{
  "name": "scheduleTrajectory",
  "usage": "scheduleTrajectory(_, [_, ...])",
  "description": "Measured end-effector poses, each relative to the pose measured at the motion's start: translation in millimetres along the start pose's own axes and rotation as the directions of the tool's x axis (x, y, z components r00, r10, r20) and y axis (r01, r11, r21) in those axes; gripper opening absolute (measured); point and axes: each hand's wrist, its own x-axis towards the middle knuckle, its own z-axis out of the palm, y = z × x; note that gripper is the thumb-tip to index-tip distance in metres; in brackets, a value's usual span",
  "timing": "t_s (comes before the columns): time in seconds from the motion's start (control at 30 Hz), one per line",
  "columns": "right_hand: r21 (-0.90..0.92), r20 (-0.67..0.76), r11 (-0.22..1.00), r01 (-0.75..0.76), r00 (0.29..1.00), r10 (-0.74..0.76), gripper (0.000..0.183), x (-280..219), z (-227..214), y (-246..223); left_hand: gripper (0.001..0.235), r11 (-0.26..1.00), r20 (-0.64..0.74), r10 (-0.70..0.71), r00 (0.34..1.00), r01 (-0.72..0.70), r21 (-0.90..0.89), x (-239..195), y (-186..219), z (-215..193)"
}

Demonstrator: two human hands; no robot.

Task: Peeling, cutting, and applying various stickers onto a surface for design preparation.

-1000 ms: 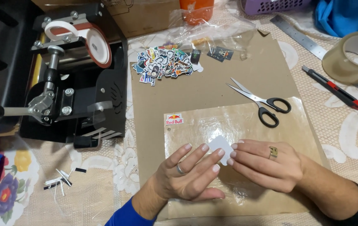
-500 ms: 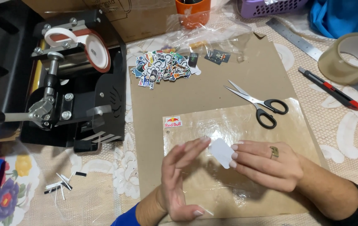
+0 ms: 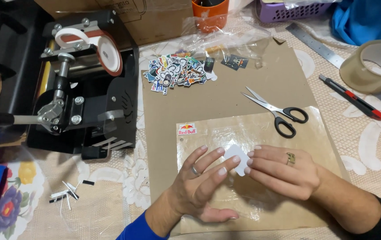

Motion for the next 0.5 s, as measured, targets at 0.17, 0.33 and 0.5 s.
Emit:
scheduleTrajectory(0.17, [-0.015, -0.012, 0.999, 0.039, 0.999, -0.040, 0.014, -1.7, 2.3, 1.0, 0.067, 0.993, -0.040, 0.064, 0.997, -0.060, 0.097, 0.8, 0.9, 2.3])
scheduleTrajectory(0.33, [-0.030, -0.001, 0.998, 0.056, 0.998, -0.056, 0.013, -2.8, 2.0, 1.4, 0.060, 0.969, -0.024, 0.122, 0.992, -0.114, 0.221, 3.6, 2.1, 0.2])
scheduleTrajectory(0.5, [-0.061, 0.003, 0.997, 0.057, 0.998, -0.057, 0.014, -4.5, 0.7, 0.1, 0.067, 0.993, 0.000, 0.066, 0.998, -0.065, 0.102, 2.3, 3.7, 2.3])
